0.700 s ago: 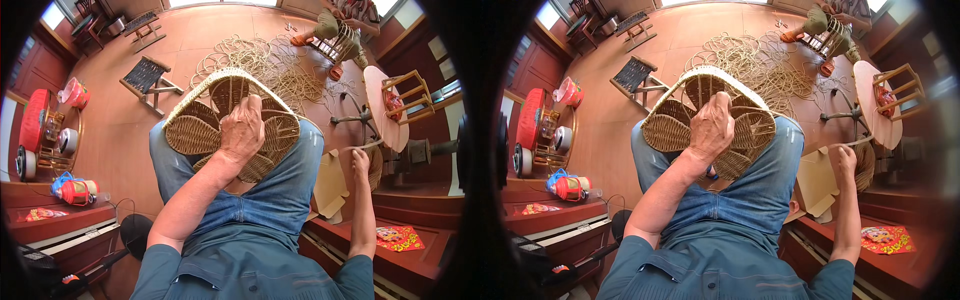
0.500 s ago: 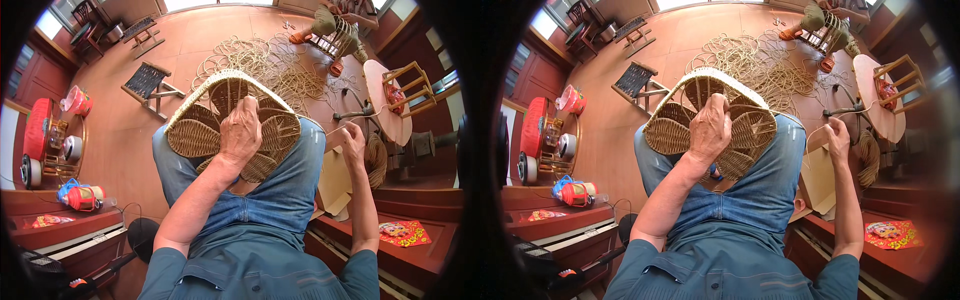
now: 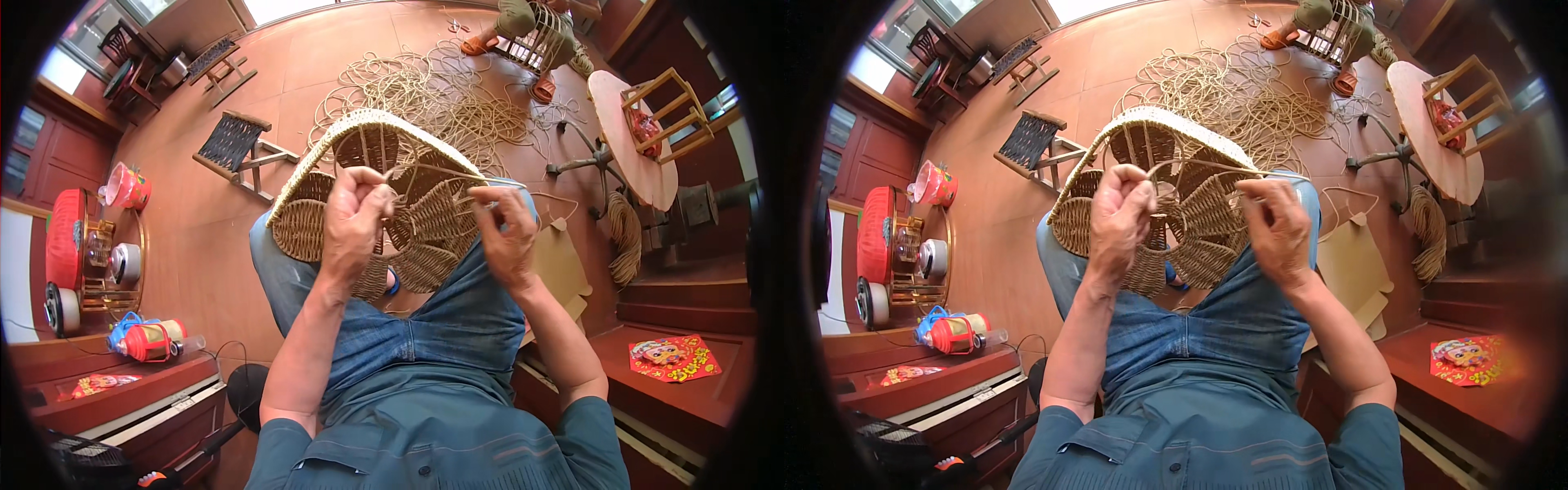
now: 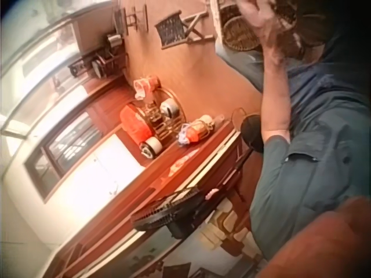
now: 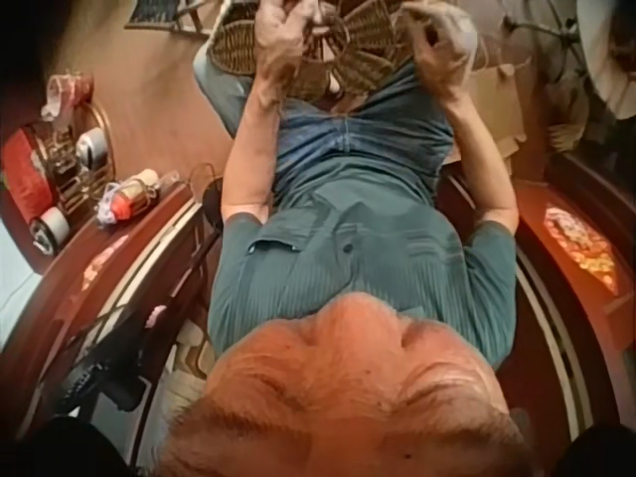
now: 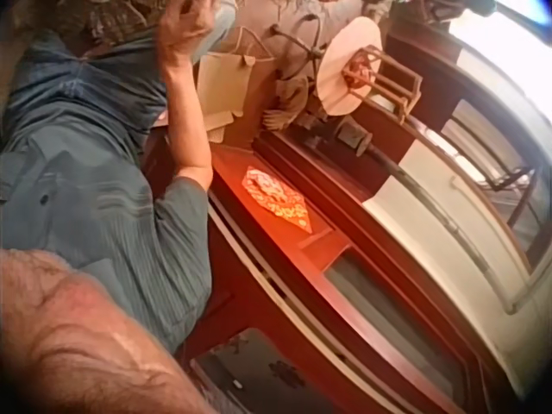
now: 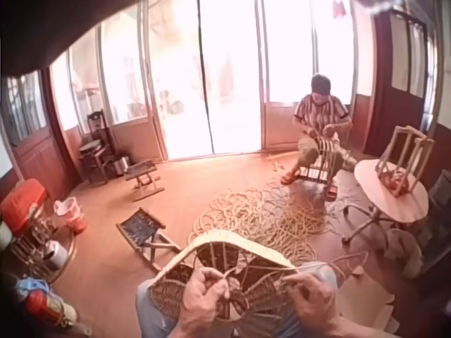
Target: Weaving a straw basket by hand
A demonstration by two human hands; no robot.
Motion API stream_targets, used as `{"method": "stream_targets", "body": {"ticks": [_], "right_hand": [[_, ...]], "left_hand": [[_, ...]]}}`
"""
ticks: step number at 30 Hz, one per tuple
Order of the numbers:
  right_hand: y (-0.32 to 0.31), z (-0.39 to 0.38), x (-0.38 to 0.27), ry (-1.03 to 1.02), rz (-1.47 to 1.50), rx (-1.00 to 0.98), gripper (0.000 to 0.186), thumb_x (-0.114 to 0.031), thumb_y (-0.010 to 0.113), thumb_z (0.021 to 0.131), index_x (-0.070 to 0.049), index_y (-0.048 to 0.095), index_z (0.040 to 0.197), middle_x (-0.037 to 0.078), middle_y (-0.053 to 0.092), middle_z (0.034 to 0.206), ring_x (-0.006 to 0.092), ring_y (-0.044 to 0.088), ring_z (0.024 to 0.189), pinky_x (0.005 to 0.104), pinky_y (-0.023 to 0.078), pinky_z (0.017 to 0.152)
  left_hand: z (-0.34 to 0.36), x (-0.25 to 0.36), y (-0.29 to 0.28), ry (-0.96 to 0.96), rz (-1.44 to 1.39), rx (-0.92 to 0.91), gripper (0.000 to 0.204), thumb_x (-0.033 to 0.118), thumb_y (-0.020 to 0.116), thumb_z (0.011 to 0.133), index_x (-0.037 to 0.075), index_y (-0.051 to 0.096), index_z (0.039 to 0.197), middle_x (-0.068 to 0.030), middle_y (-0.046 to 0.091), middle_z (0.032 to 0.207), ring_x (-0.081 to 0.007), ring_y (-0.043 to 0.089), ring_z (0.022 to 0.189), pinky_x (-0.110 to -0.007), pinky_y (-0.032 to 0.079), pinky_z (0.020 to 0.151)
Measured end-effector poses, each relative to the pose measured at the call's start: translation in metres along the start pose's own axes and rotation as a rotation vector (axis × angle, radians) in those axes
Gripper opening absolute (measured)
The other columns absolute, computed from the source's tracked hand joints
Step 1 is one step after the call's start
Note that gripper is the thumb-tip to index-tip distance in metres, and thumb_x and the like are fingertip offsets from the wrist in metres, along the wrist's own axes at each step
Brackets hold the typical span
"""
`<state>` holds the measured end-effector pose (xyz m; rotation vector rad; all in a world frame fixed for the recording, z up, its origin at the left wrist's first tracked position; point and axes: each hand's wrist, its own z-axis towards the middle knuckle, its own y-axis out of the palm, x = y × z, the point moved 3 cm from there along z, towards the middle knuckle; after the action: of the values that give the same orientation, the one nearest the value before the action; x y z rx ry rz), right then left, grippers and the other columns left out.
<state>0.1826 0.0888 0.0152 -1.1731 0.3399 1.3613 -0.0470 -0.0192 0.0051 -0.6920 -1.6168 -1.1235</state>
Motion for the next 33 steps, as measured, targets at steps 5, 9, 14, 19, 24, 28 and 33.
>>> {"method": "stream_targets", "body": {"ticks": [5, 9, 14, 19, 24, 28, 33], "right_hand": [[0.040, 0.000, -0.018, -0.115, 0.032, 0.002, 0.023, 0.002, 0.076, 0.098, -0.007, 0.079, 0.119, 0.011, 0.073, 0.104, 0.0251, 0.072, 0.085, 0.0352, 0.058, 0.074], [0.062, 0.002, -0.030, -0.223, 0.023, -0.012, 0.027, 0.005, 0.074, 0.095, -0.006, 0.078, 0.120, 0.013, 0.074, 0.106, 0.0314, 0.075, 0.095, 0.0399, 0.062, 0.080], [0.086, -0.001, -0.039, -0.417, -0.128, -0.114, 0.043, -0.001, 0.075, 0.093, -0.010, 0.074, 0.136, 0.012, 0.072, 0.122, 0.0316, 0.073, 0.104, 0.0430, 0.060, 0.089], [0.097, -0.011, -0.038, -0.487, -0.305, -0.164, 0.054, -0.010, 0.075, 0.096, -0.006, 0.065, 0.148, 0.012, 0.070, 0.132, 0.0302, 0.068, 0.102, 0.0409, 0.056, 0.092], [0.102, -0.021, -0.041, -0.432, -0.440, -0.240, 0.076, -0.019, 0.075, 0.094, -0.003, 0.051, 0.164, 0.015, 0.060, 0.148, 0.0289, 0.064, 0.109, 0.0404, 0.053, 0.095], [0.106, -0.021, -0.043, -0.385, -0.515, -0.270, 0.080, -0.019, 0.073, 0.094, -0.004, 0.046, 0.168, 0.018, 0.059, 0.147, 0.0306, 0.064, 0.112, 0.0404, 0.052, 0.095], [0.107, -0.017, -0.042, -0.375, -0.440, -0.251, 0.074, -0.016, 0.073, 0.094, -0.004, 0.050, 0.163, 0.016, 0.060, 0.142, 0.0311, 0.064, 0.111, 0.0417, 0.053, 0.096]], "left_hand": [[-0.003, 0.003, -0.021, 0.093, 0.107, 0.032, 0.013, 0.005, 0.058, 0.113, 0.001, 0.055, 0.125, 0.0003, 0.059, 0.089, -0.0058, 0.052, 0.080, -0.023, 0.045, 0.074], [-0.006, 0.002, -0.026, 0.085, 0.146, 0.046, 0.017, 0.006, 0.059, 0.112, 0.000, 0.054, 0.127, -0.0002, 0.059, 0.090, -0.0065, 0.053, 0.081, -0.023, 0.046, 0.076], [-0.008, 0.019, -0.036, 0.104, 0.239, 0.065, 0.022, 0.009, 0.059, 0.113, -0.002, 0.055, 0.132, -0.0020, 0.065, 0.090, -0.0053, 0.055, 0.077, -0.021, 0.047, 0.072], [0.008, 0.046, -0.034, 0.153, 0.318, 0.072, 0.029, 0.015, 0.058, 0.116, -0.004, 0.058, 0.138, -0.0057, 0.074, 0.098, -0.0082, 0.067, 0.082, -0.023, 0.057, 0.074], [0.035, 0.051, -0.007, 0.194, 0.300, -0.058, 0.016, 0.007, 0.059, 0.115, 0.000, 0.066, 0.127, -0.0067, 0.076, 0.104, -0.0121, 0.072, 0.090, -0.028, 0.062, 0.083], [0.043, 0.050, 0.004, 0.286, 0.576, -0.061, 0.012, 0.002, 0.067, 0.108, -0.001, 0.076, 0.114, -0.0072, 0.075, 0.100, -0.0124, 0.072, 0.089, -0.029, 0.060, 0.080], [0.024, 0.051, -0.001, 0.421, 0.672, 0.137, 0.016, 0.004, 0.072, 0.104, -0.001, 0.074, 0.119, -0.0104, 0.071, 0.097, -0.0192, 0.073, 0.083, -0.034, 0.060, 0.073]]}}
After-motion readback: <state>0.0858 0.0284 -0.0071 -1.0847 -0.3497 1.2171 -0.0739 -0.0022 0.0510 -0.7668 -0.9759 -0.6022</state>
